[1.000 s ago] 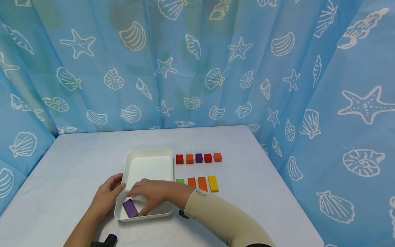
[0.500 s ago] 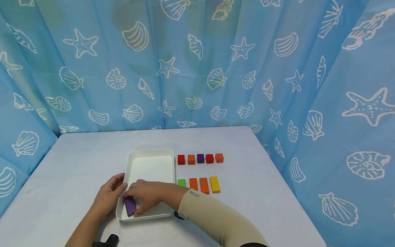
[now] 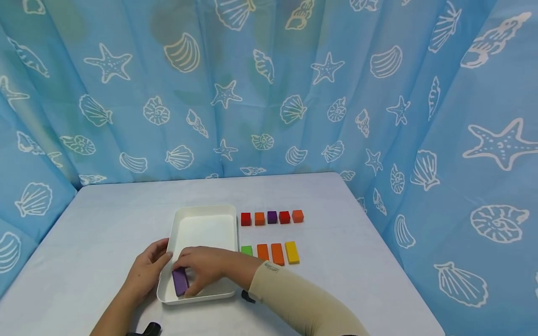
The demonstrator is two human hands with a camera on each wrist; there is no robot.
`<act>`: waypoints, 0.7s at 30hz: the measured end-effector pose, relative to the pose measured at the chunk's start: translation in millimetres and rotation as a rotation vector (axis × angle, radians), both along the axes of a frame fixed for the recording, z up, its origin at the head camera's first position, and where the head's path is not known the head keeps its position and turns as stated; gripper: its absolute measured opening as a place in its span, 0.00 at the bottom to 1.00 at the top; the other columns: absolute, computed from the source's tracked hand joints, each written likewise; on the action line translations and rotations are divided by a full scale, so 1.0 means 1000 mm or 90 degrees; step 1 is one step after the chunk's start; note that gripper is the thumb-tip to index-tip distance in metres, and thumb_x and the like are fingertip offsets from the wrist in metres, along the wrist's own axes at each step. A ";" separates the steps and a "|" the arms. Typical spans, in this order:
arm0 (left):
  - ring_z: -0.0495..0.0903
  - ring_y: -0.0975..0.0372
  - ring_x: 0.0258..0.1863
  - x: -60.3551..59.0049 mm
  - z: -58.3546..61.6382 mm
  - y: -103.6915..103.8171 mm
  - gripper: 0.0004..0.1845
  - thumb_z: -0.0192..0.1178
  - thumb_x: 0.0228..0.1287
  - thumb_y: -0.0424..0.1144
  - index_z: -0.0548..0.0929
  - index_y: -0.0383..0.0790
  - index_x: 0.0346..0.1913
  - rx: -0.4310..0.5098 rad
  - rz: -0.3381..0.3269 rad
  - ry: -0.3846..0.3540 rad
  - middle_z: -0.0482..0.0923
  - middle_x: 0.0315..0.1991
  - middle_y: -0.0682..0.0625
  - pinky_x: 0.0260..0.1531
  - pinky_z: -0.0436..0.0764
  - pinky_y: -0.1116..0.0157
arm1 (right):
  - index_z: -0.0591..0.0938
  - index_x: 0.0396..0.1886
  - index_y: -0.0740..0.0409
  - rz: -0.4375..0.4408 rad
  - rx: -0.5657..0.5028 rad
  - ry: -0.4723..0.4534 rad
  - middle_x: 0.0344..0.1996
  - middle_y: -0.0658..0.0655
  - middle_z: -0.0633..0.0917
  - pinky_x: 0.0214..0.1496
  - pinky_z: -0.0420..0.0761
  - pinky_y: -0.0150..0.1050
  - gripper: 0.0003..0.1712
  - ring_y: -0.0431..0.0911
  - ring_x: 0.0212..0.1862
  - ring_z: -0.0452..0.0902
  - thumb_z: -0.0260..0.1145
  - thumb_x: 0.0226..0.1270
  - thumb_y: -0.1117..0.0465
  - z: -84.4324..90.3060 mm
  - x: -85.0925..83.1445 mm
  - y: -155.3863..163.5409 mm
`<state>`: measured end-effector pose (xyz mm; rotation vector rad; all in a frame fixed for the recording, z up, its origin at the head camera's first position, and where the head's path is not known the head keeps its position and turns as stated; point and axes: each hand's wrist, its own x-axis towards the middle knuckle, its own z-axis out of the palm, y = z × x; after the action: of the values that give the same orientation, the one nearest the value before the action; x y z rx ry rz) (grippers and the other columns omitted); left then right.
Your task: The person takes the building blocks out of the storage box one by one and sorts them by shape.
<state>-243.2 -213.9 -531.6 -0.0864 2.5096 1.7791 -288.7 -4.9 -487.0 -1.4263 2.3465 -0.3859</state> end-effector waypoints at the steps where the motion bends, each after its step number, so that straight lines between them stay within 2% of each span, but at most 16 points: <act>1: 0.66 0.41 0.77 0.000 0.000 0.000 0.29 0.57 0.82 0.38 0.66 0.33 0.79 -0.001 0.001 -0.001 0.68 0.77 0.33 0.76 0.65 0.43 | 0.79 0.73 0.49 -0.006 -0.004 -0.002 0.63 0.42 0.79 0.68 0.69 0.22 0.41 0.28 0.60 0.72 0.83 0.62 0.46 0.001 0.000 0.003; 7: 0.66 0.40 0.77 0.000 0.001 0.002 0.30 0.57 0.82 0.38 0.65 0.32 0.79 -0.011 0.008 -0.004 0.67 0.76 0.32 0.75 0.66 0.43 | 0.80 0.72 0.49 -0.030 -0.026 -0.004 0.62 0.41 0.79 0.68 0.70 0.24 0.39 0.28 0.60 0.72 0.82 0.63 0.47 0.006 -0.002 0.018; 14: 0.66 0.39 0.77 0.001 0.001 0.005 0.30 0.57 0.82 0.38 0.65 0.31 0.79 -0.003 0.011 -0.003 0.67 0.76 0.31 0.75 0.67 0.42 | 0.79 0.71 0.48 -0.056 -0.053 -0.039 0.62 0.41 0.78 0.69 0.73 0.27 0.37 0.31 0.60 0.73 0.81 0.63 0.49 0.011 -0.004 0.032; 21: 0.65 0.41 0.77 -0.002 0.002 0.006 0.30 0.56 0.83 0.40 0.65 0.34 0.80 -0.013 0.024 -0.026 0.67 0.77 0.33 0.75 0.67 0.43 | 0.80 0.68 0.49 -0.085 -0.089 -0.044 0.60 0.41 0.79 0.66 0.76 0.28 0.35 0.36 0.60 0.75 0.80 0.62 0.53 0.020 -0.006 0.052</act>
<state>-244.9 -208.3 -530.0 -0.1696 2.5144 1.7462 -295.0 47.1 -467.2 -1.2970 2.4068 -0.6366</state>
